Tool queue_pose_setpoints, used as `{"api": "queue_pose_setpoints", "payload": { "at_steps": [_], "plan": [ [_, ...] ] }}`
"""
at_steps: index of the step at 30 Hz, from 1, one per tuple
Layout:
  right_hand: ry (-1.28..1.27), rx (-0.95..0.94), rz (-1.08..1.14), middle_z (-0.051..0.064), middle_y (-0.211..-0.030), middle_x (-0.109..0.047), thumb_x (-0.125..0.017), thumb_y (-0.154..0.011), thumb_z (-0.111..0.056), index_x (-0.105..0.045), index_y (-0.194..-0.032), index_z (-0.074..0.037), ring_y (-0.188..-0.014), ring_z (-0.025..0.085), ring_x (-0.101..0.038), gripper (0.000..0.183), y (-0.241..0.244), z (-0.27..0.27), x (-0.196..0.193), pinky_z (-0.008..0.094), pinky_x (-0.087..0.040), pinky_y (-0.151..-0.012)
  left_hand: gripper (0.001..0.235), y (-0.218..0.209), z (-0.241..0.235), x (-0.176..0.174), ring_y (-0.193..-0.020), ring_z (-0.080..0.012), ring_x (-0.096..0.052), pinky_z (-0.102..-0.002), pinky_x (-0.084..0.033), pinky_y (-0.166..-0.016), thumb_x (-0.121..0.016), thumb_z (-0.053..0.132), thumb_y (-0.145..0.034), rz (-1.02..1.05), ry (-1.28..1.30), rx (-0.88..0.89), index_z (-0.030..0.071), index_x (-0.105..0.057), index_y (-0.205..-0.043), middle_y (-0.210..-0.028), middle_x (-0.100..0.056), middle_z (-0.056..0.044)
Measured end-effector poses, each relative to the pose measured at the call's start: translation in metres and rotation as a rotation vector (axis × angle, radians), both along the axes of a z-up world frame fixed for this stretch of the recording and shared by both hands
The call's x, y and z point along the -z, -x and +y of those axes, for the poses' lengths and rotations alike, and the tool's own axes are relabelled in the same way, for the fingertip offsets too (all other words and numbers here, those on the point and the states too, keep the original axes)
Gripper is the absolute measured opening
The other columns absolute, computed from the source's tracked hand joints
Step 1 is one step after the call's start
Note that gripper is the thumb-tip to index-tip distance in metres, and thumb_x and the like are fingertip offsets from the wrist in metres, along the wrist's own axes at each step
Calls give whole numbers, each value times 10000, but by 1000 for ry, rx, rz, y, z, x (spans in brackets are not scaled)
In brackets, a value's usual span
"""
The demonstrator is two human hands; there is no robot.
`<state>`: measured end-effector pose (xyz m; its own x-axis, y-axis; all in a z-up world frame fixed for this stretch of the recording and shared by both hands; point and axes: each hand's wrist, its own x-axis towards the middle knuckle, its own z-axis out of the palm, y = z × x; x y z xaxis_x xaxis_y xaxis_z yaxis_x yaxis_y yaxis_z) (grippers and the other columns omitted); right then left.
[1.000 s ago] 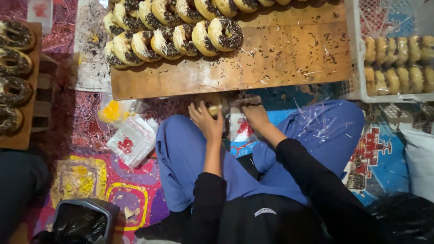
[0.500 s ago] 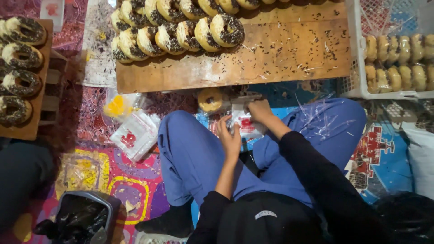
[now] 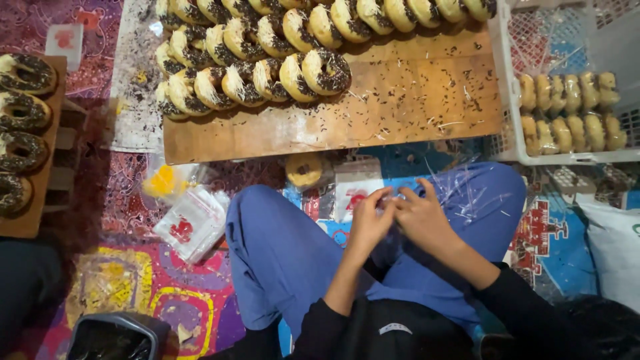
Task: The person sits on a floor mat and individually places chocolate-topped pastries into clear plastic bags. They pick each pastry from a wooden board, insert it into a bag, and place the sealed bag into a white crate. The process is repeated continuously throughout the clip.
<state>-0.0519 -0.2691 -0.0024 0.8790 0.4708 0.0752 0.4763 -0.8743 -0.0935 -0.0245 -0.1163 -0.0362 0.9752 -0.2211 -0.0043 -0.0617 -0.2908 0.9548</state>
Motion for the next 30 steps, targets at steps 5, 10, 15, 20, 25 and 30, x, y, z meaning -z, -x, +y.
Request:
{"api": "queue_pose_setpoints", "payload": {
  "at_steps": [5, 10, 15, 20, 25, 30],
  "plan": [
    [90, 61, 152, 120, -1490, -505, -635, -813, -280, -634, -1332, -214, -1500, 342, -299, 523, -19, 26, -13, 673, -145, -1142, 272, 11, -7, -40, -1233, -356, -641, -546, -462, -1040, -604, 115, -991, -318, -204, 72, 18, -713, -1220, -1219, -729, -193],
    [-416, 126, 266, 83, -1669, -284, -642, -878, -303, -448, -1520, -249, -1561, 241, -209, 673, -57, 40, -14, 583, -89, -1236, 700, 15, 7, -38, -1554, -375, -319, -545, -351, -1235, -681, 283, -1006, -380, 201, -4, 67, -324, -1567, -1645, -325, -156],
    [-823, -227, 210, 204, -1620, -235, -720, -902, -378, -472, -1495, -102, -1536, 355, -124, 700, -66, 98, -5, 549, -111, -1214, 793, -55, 87, 7, -1331, -246, -428, -440, -436, -1110, -738, 370, -995, 231, 1153, -422, 46, -314, -1582, -1497, -328, -111],
    [-877, 541, 206, 175, -1340, -576, -793, -804, -468, -697, -1212, -104, -1291, 350, -529, 556, -190, 105, -6, 503, -427, -1109, 149, -88, 168, 18, -835, -151, -617, -487, -581, -921, -713, 111, -935, 334, 1562, -749, 34, -703, -1062, -918, -677, -47],
    [-255, 454, -67, 169, -1308, -505, -839, -754, -374, -694, -1216, -86, -1293, 339, -431, 564, -264, 90, -7, 511, -343, -1089, 145, -58, 168, 18, -942, -238, -649, -372, -533, -862, -670, 123, -951, 339, 1535, -812, 26, -675, -1060, -1038, -715, -142],
    [-284, 372, -97, 124, -1265, -579, -781, -815, -202, -766, -1194, -299, -1190, 334, -532, 391, -216, 1, -12, 462, -456, -978, 220, -30, 204, 28, -1040, -276, -644, -424, -532, -943, -627, 228, -992, 337, 1457, -863, 55, -684, -1115, -1121, -696, -140]
  ]
}}
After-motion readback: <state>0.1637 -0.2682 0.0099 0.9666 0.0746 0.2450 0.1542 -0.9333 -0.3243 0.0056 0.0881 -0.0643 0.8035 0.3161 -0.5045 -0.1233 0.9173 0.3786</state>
